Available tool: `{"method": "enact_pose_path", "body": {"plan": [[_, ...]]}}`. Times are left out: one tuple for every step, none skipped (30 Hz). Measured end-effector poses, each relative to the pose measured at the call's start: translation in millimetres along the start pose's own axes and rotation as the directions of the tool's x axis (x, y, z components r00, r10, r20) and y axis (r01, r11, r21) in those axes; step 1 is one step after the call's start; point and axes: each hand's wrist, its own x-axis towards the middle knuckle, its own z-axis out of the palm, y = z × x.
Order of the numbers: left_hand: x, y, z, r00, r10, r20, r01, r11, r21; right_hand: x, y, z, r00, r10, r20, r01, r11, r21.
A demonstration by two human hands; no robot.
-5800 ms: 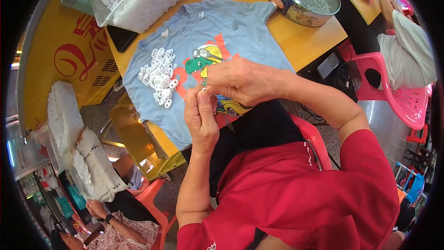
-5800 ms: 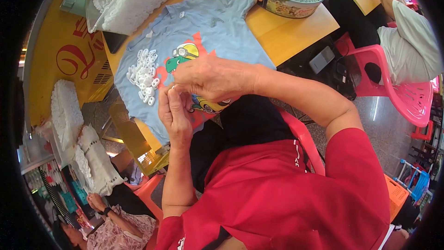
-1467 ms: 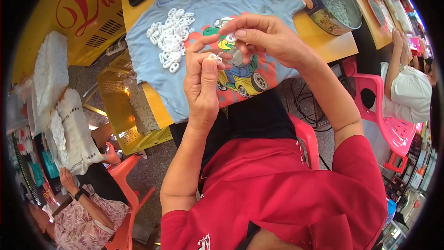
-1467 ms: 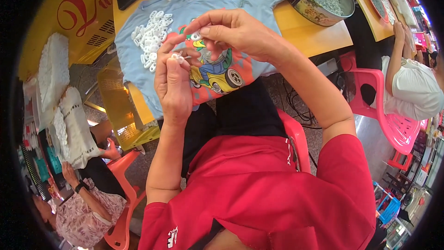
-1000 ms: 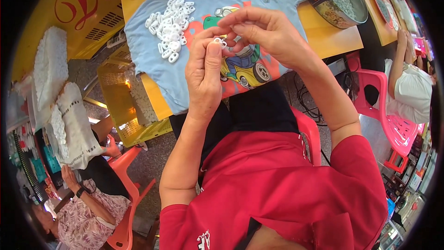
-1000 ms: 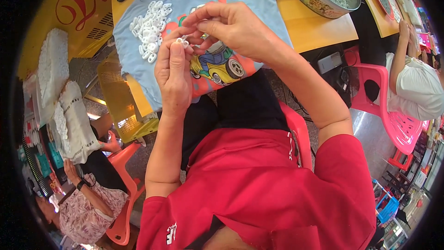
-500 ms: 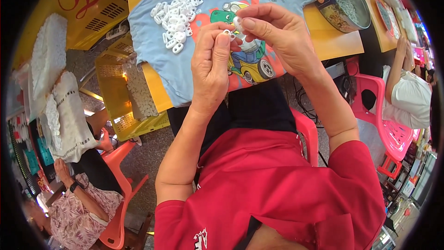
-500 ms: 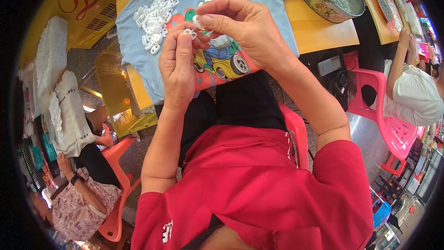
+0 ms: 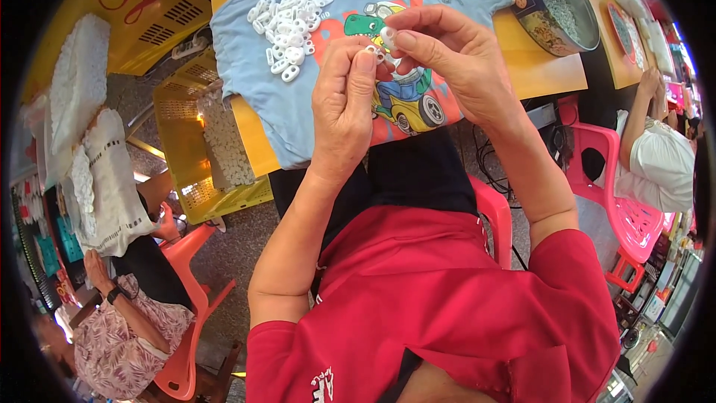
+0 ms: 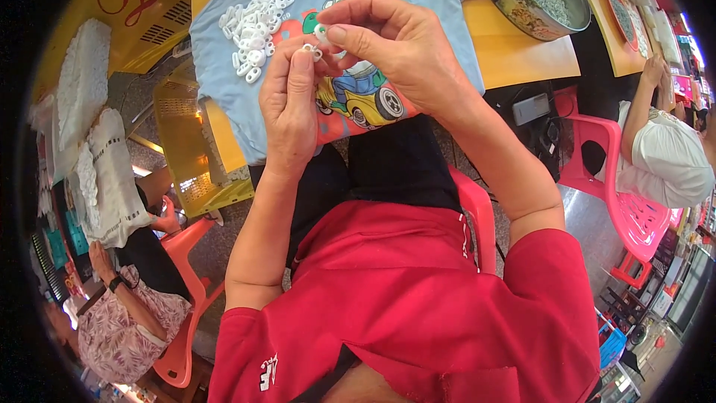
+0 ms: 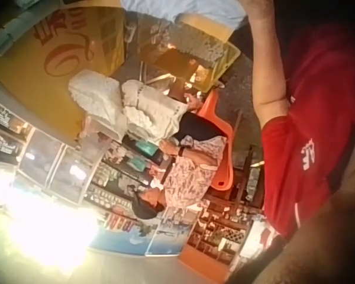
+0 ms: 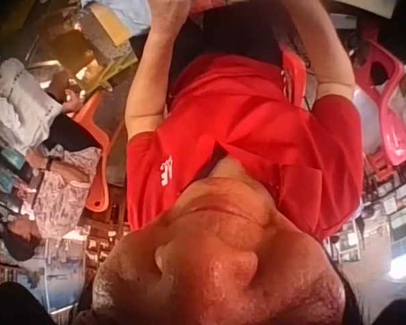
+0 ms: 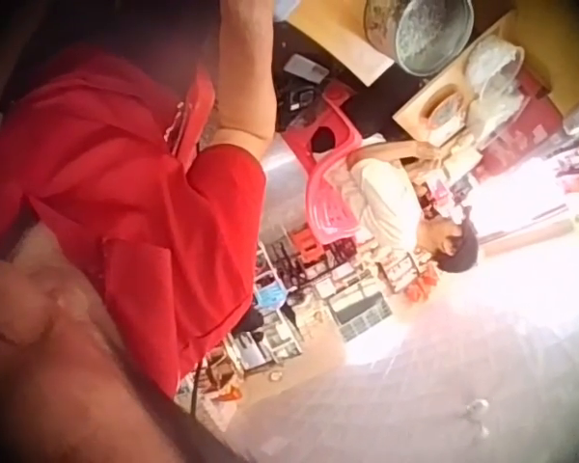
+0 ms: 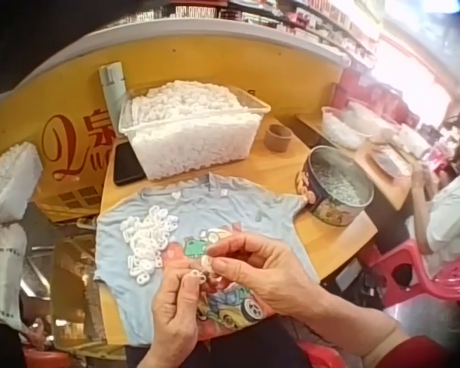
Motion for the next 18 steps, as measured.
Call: {"method": "enact_pose_path", "body": {"plan": [[-0.7, 0.5, 0.4, 1.000, -0.013, 0.010, 0.013, 1.000, -0.004, 0.0, -0.4, -0.6, 1.000, -0.004, 0.017, 0.004, 1.000, -0.010], [-1.0, 1.0, 0.4, 1.000, -0.024, 0.019, 0.024, 1.000, -0.006, 0.1, -0.3, -0.1, 1.000, -0.004, 0.018, 0.004, 1.000, -0.009], [-0.7, 1.0, 0.4, 1.000, -0.024, 0.018, 0.024, 1.000, -0.005, -0.2, -0.3, 0.6, 1.000, -0.016, 0.013, 0.017, 0.999, -0.033], [-0.1, 0.9, 0.4, 1.000, -0.017, 0.002, 0.017, 1.000, 0.002, -0.1, -0.2, 1.1, 1.000, -0.029, 0.008, 0.029, 0.998, -0.056], [0.3, 0.9, 0.6, 1.000, -0.010, -0.014, 0.010, 1.000, 0.009, 0.4, 0.3, 1.3, 1.000, -0.029, 0.009, 0.030, 0.998, -0.057], [0.3, 1.1, 0.8, 1.000, -0.009, -0.015, 0.009, 1.000, 0.009, 1.0, 1.1, 1.6, 0.999, -0.050, -0.001, 0.050, 0.996, -0.068], [0.3, 1.4, 0.9, 1.000, -0.009, -0.016, 0.009, 1.000, 0.013, 1.4, 1.6, 1.8, 0.997, -0.071, -0.010, 0.070, 0.994, -0.079], [0.1, 1.6, 0.9, 1.000, -0.009, -0.017, 0.009, 1.000, 0.018, 1.5, 1.1, 1.7, 0.997, -0.071, -0.009, 0.070, 0.994, -0.079], [0.1, 1.2, 0.7, 1.000, -0.008, -0.018, 0.008, 1.000, 0.018, 1.3, 0.1, 1.5, 0.998, -0.063, -0.005, 0.062, 0.994, -0.089], [0.1, 0.4, 0.5, 1.000, -0.004, -0.021, 0.004, 1.000, 0.022, 1.2, -0.7, 1.6, 0.998, -0.055, -0.001, 0.055, 0.994, -0.099], [0.2, -0.2, 0.4, 1.000, 0.001, -0.023, -0.001, 1.000, 0.026, 1.3, -1.2, 2.0, 0.998, -0.055, -0.001, 0.055, 0.994, -0.099], [0.1, -0.3, 0.4, 1.000, 0.002, -0.024, -0.001, 1.000, 0.026, 1.4, -1.6, 2.6, 0.999, -0.040, -0.009, 0.039, 0.996, -0.079], [0.0, -0.4, 0.4, 1.000, 0.000, -0.026, 0.000, 1.000, 0.025, 1.4, -1.7, 3.4, 1.000, -0.025, -0.017, 0.024, 0.998, -0.060], [0.0, -0.5, 0.7, 1.000, -0.001, -0.028, 0.002, 1.000, 0.022, 0.8, -0.8, 4.3, 1.000, -0.025, -0.017, 0.024, 0.998, -0.060], [-0.1, -0.8, 0.9, 1.000, -0.001, -0.028, 0.002, 1.000, 0.022, -0.1, 1.3, 5.6, 1.000, -0.008, -0.030, 0.007, 0.999, -0.035], [-0.3, -1.1, 1.0, 0.999, -0.006, -0.037, 0.006, 1.000, -0.006, -0.6, 3.4, 6.5, 0.999, 0.010, -0.043, -0.010, 1.000, -0.009], [-0.3, -1.3, 1.2, 0.999, -0.012, -0.046, 0.010, 0.999, -0.034, -0.8, 5.3, 6.9, 0.999, 0.009, -0.043, -0.010, 1.000, -0.009], [0.0, -1.2, 1.5, 0.999, -0.012, -0.046, 0.010, 0.999, -0.034, -0.9, 7.1, 7.2, 0.999, 0.021, -0.038, -0.019, 0.999, 0.035]]}}
